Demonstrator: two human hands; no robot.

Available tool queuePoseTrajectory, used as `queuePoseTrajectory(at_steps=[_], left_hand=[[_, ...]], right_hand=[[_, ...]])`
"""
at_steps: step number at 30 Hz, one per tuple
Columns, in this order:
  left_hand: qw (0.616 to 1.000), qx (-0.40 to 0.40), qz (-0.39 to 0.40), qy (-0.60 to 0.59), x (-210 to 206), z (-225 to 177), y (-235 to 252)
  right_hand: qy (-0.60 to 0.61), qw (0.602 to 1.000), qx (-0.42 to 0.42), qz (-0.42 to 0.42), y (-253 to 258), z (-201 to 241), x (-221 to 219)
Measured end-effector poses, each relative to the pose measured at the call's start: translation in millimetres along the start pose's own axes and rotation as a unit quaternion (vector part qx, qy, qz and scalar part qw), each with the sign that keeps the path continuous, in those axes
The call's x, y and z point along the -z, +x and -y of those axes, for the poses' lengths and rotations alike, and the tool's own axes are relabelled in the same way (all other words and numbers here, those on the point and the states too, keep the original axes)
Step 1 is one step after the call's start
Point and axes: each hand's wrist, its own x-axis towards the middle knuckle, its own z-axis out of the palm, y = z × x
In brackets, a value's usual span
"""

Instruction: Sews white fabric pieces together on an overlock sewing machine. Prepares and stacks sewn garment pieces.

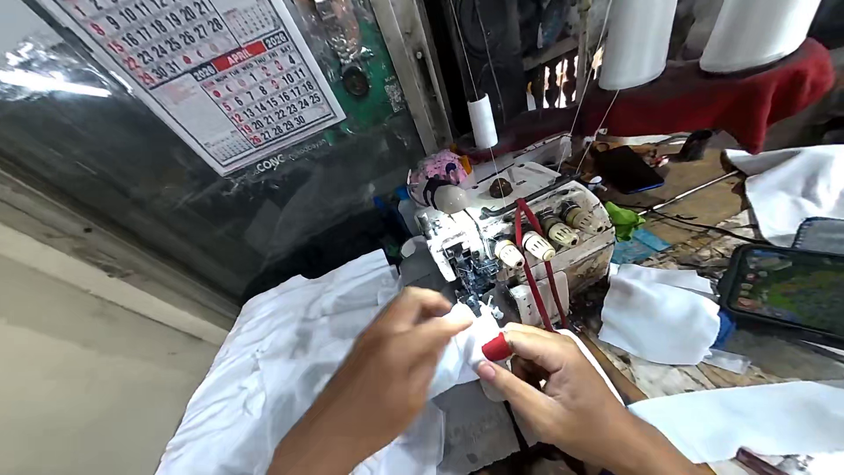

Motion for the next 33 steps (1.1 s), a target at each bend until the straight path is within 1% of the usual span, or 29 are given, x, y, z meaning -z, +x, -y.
queuePoseTrajectory(at_steps=[2, 4, 6, 8, 10, 12, 13, 14, 16, 17, 18, 19, 20, 21, 22, 23, 24, 25, 27, 28, 29, 32, 33], left_hand=[[0.998, -0.055, 0.043, 0.007, -10, 2, 22], [0.995, -0.061, 0.075, -0.023, -6, 9, 30], [0.991, -0.041, 0.095, -0.086, -2, 15, 31], [0.98, -0.002, 0.111, -0.164, -4, 21, 30], [0.976, 0.025, 0.123, -0.177, -5, 22, 34], [0.975, 0.023, 0.144, -0.168, 0, 21, 42], [0.971, 0.016, 0.166, -0.169, 4, 20, 47], [0.965, 0.008, 0.199, -0.173, 9, 19, 52], [0.942, -0.009, 0.286, -0.174, 23, 14, 63], [0.935, -0.022, 0.321, -0.149, 30, 8, 68], [0.935, -0.043, 0.339, -0.093, 35, 2, 72], [0.938, -0.071, 0.339, -0.019, 37, -4, 74], [0.941, -0.097, 0.321, 0.053, 37, -8, 73], [0.945, -0.116, 0.291, 0.095, 34, -9, 70], [0.953, -0.123, 0.262, 0.09, 31, -5, 65], [0.961, -0.119, 0.245, 0.045, 28, 2, 62], [0.964, -0.108, 0.241, -0.032, 24, 11, 58], [0.956, -0.09, 0.249, -0.123, 18, 20, 54], [0.917, -0.031, 0.29, -0.271, 8, 29, 50], [0.9, -0.008, 0.311, -0.305, 6, 30, 51], [0.896, 0.004, 0.323, -0.306, 8, 30, 53], [0.924, -0.001, 0.319, -0.211, 15, 29, 58], [0.925, -0.003, 0.319, -0.207, 17, 30, 58]], right_hand=[[-0.029, 0.999, 0.015, -0.007, 4, 1, 2], [-0.016, 1.0, 0.003, -0.024, 5, -3, 3], [0.02, 0.999, -0.02, -0.046, 6, -7, 1], [0.057, 0.995, -0.056, -0.058, 9, -6, -1], [0.061, 0.991, -0.109, -0.053, 12, 1, 0], [0.04, 0.989, -0.137, -0.035, 14, 10, 1], [0.029, 0.992, -0.123, -0.015, 14, 10, 1], [0.012, 0.996, -0.087, 0.01, 12, 8, 1], [-0.022, 0.998, -0.015, 0.048, 9, 16, 0], [-0.035, 0.997, 0.014, 0.06, 8, 21, 0], [-0.045, 0.996, 0.027, 0.068, 7, 23, 0], [-0.047, 0.996, 0.021, 0.068, 6, 22, 0], [-0.04, 0.997, 0.005, 0.059, 5, 17, 0], [-0.028, 0.999, -0.017, 0.042, 3, 12, 1], [-0.014, 0.999, -0.038, 0.021, 0, 7, 3], [-0.001, 0.999, -0.053, -0.007, -4, 4, 5], [0.006, 0.997, -0.063, -0.035, -8, 2, 8], [0.009, 0.996, -0.068, -0.058, -12, -1, 11], [0.003, 0.996, -0.067, -0.065, -13, -5, 15], [-0.006, 0.997, -0.062, -0.055, -11, -6, 15], [-0.019, 0.997, -0.054, -0.041, -7, -6, 15], [-0.07, 0.997, -0.029, -0.004, 11, -7, 15], [-0.086, 0.996, -0.018, 0.002, 16, -8, 14]])
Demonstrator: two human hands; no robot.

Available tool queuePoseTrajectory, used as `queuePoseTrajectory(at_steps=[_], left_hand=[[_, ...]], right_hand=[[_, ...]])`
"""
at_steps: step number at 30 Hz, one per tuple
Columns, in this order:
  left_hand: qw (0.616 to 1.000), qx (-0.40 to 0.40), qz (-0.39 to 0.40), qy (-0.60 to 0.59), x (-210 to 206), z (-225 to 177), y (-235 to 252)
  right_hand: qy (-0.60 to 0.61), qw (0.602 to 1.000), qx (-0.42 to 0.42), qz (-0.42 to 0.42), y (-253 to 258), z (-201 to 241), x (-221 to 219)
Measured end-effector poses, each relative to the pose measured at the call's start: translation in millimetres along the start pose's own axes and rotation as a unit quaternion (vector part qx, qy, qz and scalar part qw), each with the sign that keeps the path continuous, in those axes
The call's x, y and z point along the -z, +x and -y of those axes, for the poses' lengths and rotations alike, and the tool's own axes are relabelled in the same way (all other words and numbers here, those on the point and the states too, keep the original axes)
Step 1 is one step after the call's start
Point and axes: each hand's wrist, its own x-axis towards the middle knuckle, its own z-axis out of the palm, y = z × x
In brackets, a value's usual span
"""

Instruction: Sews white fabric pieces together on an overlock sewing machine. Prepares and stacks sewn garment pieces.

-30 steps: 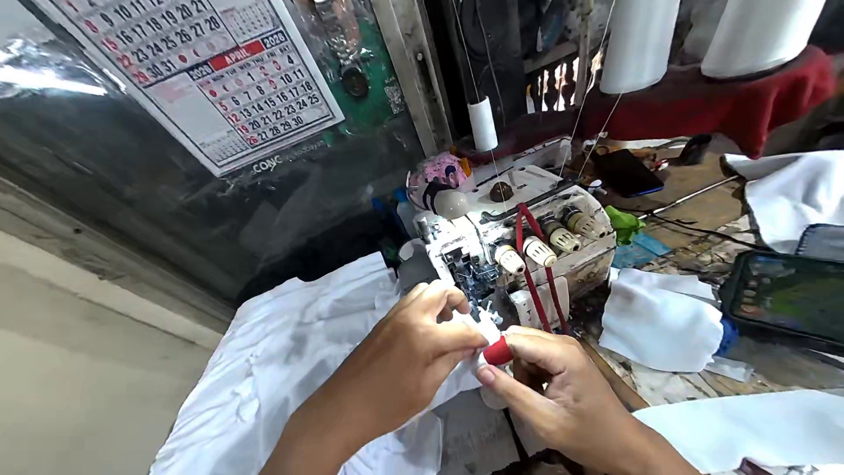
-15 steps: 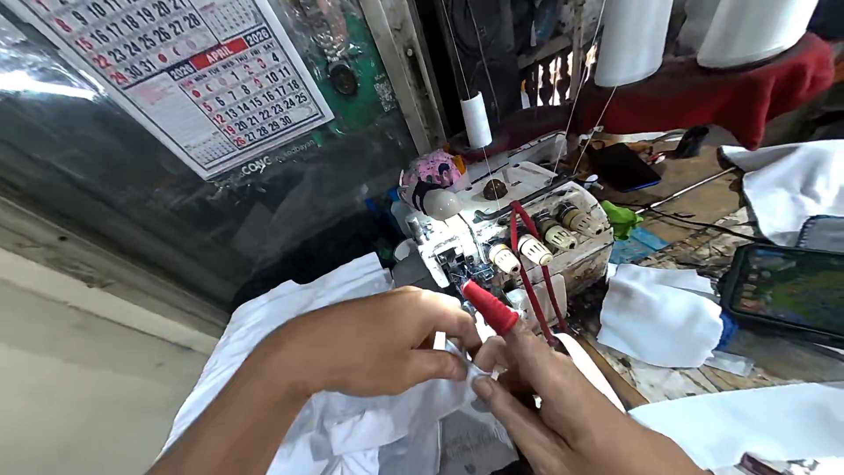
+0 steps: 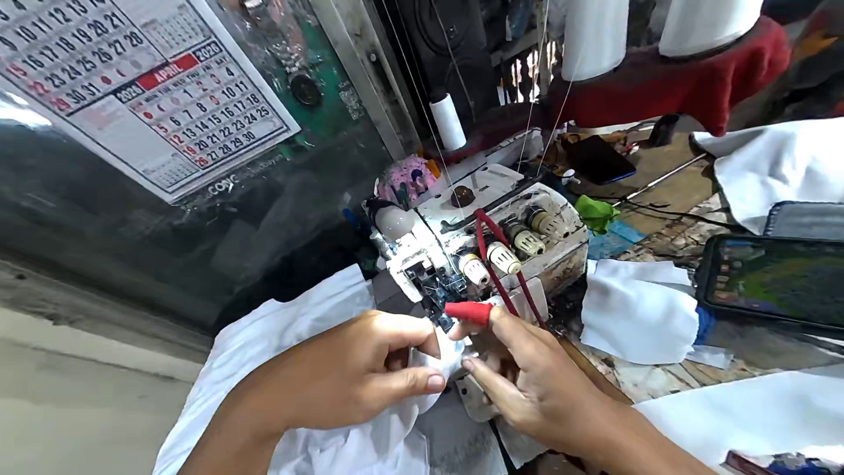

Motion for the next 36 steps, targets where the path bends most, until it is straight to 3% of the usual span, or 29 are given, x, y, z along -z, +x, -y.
queuePoseTrajectory(at_steps=[5, 7, 9, 11, 16, 19, 21, 24, 26, 29, 31, 34, 36], left_hand=[[0.993, -0.038, 0.017, -0.109, 0, 5, -8], [0.988, -0.042, 0.015, -0.149, -1, 5, -10], [0.987, -0.032, 0.015, -0.158, 2, 3, -12], [0.993, -0.005, 0.014, -0.12, 6, -4, -13], [0.99, 0.047, 0.004, 0.132, 14, -10, 5], [0.98, 0.019, 0.028, 0.194, 9, -26, 8], [0.978, 0.021, 0.051, 0.203, 2, -30, 7], [0.978, 0.043, 0.028, 0.205, -4, -11, 8], [0.957, 0.039, -0.019, 0.285, -6, -9, 4], [0.937, 0.024, -0.05, 0.344, -13, -25, 3], [0.932, 0.031, -0.061, 0.356, -25, -30, 8], [0.908, 0.035, -0.139, 0.393, -32, -32, 17], [0.898, 0.081, -0.19, 0.388, -35, -37, 8]], right_hand=[[-0.024, 0.999, 0.037, -0.031, 17, 8, 4], [0.03, 0.999, 0.018, 0.012, 21, 16, 6], [0.1, 0.989, -0.013, 0.107, 26, 23, 9], [0.114, 0.981, -0.029, 0.155, 29, 28, 10], [-0.056, 0.973, -0.069, 0.213, 34, 32, 19], [-0.16, 0.975, -0.028, 0.154, 4, 36, 17], [-0.196, 0.975, -0.05, 0.089, -22, 35, 10], [-0.111, 0.983, -0.095, 0.109, -31, 18, 5], [0.012, 0.981, -0.118, 0.152, -16, 15, 7], [0.166, 0.937, -0.192, 0.242, 10, 19, 22], [0.205, 0.912, -0.21, 0.288, 19, 16, 29], [0.237, 0.898, -0.213, 0.304, 23, 11, 31], [0.26, 0.893, -0.209, 0.302, 20, 11, 29]])
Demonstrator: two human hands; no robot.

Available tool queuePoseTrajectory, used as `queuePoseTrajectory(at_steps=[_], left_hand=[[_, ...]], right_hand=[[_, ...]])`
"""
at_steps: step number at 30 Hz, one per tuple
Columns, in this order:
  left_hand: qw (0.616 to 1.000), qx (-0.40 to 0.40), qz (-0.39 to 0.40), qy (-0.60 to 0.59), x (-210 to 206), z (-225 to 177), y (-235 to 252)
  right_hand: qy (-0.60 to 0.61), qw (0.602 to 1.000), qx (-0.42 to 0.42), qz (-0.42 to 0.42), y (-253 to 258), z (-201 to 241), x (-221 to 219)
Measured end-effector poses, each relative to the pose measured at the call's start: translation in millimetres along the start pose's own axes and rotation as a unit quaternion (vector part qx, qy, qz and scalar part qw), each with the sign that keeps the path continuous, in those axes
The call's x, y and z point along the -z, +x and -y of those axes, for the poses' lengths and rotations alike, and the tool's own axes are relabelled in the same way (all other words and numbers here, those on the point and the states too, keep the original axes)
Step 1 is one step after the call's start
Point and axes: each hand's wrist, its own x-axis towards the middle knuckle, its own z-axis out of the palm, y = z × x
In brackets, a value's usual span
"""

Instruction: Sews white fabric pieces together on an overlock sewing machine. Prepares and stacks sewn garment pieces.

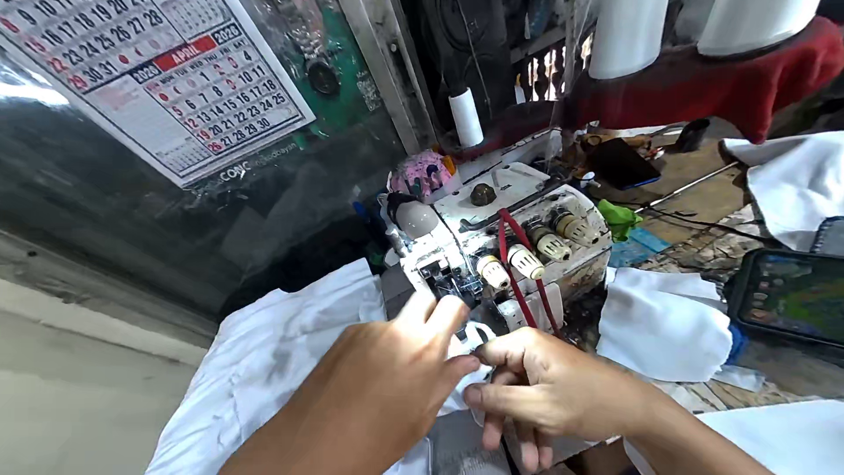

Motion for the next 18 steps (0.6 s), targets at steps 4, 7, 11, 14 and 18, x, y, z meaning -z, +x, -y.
queuePoseTrajectory(at_steps=[4, 7, 11, 14, 18], left_hand=[[0.982, 0.131, 0.057, -0.124, -7, 10, -58], [0.972, 0.151, 0.146, -0.107, -23, 27, -85], [0.981, 0.065, 0.003, -0.181, 8, 19, -57], [0.979, -0.062, -0.017, -0.193, -10, 17, -7], [0.977, -0.111, 0.071, -0.17, -2, 35, 14]], right_hand=[[0.077, 0.996, 0.044, -0.029, -6, -3, -10], [0.071, 0.996, 0.051, -0.034, -4, -6, -15], [0.014, 0.997, 0.044, -0.054, -5, -8, -17], [-0.023, 0.997, 0.036, -0.069, -4, -5, -22], [-0.049, 0.995, 0.03, -0.079, -7, -5, -23]])
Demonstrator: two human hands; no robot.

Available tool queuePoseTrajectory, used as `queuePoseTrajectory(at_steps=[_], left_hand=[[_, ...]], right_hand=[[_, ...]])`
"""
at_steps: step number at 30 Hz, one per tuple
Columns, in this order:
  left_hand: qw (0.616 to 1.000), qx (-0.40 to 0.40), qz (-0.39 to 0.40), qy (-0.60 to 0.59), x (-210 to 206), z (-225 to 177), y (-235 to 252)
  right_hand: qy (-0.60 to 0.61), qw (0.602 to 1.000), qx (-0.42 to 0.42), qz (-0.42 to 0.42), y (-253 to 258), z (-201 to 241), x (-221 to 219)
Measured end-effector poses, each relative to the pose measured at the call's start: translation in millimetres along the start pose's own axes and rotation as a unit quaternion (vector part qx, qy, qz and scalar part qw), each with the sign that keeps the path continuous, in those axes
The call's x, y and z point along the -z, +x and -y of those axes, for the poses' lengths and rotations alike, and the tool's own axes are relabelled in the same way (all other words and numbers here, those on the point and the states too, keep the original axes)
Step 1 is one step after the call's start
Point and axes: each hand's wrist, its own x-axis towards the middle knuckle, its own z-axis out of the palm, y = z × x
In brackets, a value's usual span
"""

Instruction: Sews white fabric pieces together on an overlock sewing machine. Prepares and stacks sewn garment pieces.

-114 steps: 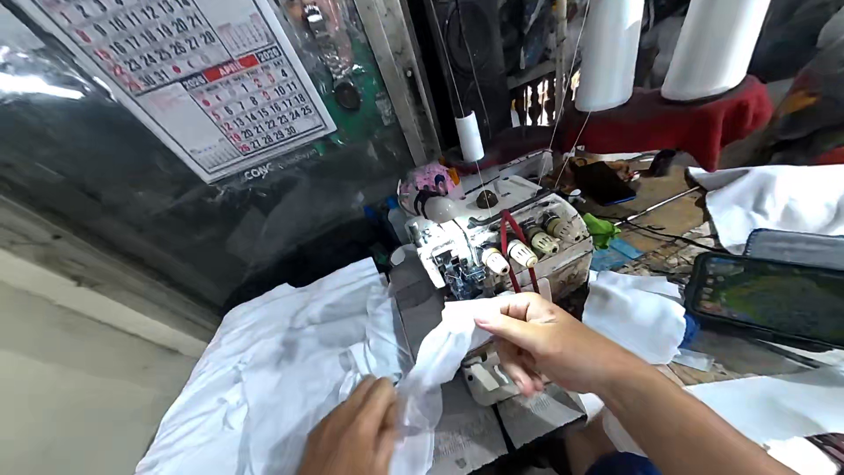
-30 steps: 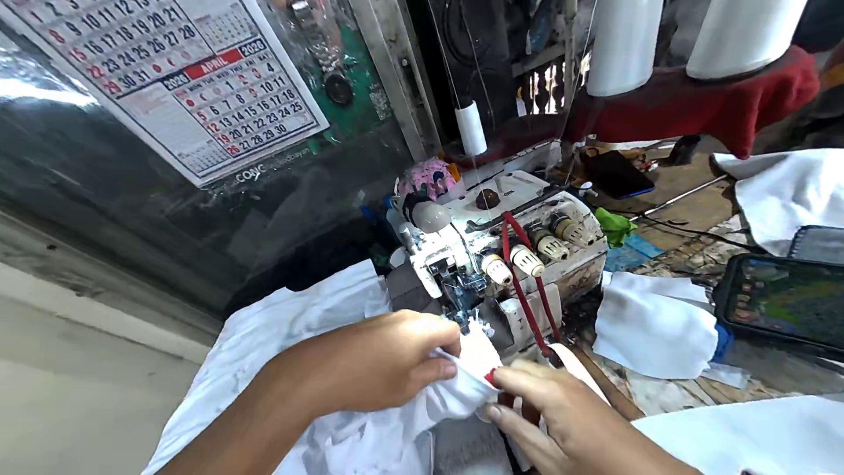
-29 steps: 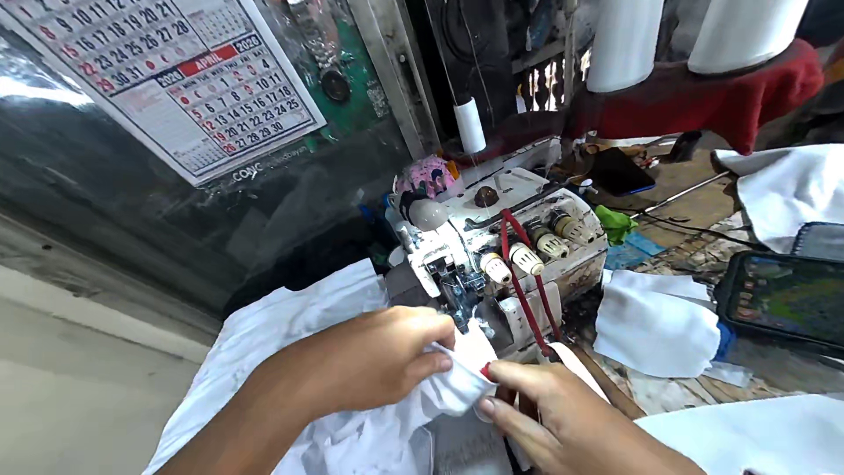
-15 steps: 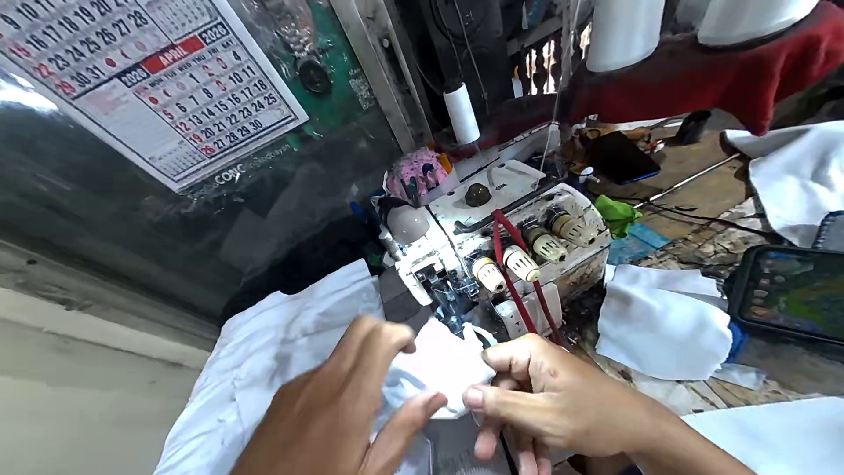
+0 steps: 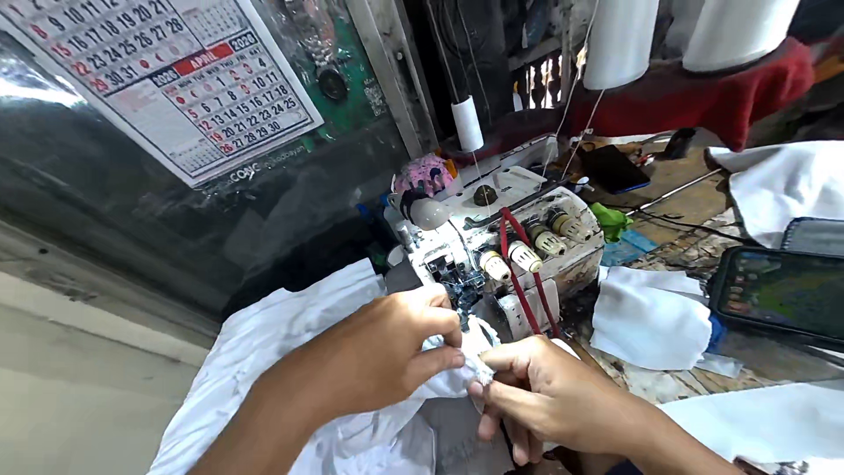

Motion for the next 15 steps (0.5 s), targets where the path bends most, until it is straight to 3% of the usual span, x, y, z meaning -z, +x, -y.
queuePoseTrajectory(at_steps=[5, 8, 13, 15], left_hand=[[0.996, -0.013, 0.047, -0.073, 10, -11, 0], [0.993, 0.009, 0.065, -0.095, -4, -5, 0], [0.998, 0.027, 0.01, 0.047, -13, 0, -8], [0.999, 0.021, 0.007, 0.046, -12, -11, -9]], right_hand=[[-0.008, 0.998, 0.054, -0.029, -9, 5, -4], [-0.01, 0.999, 0.044, -0.031, -12, -9, -4], [-0.005, 0.999, 0.03, -0.023, -5, -10, 0], [0.015, 0.999, 0.039, -0.014, -4, -12, 3]])
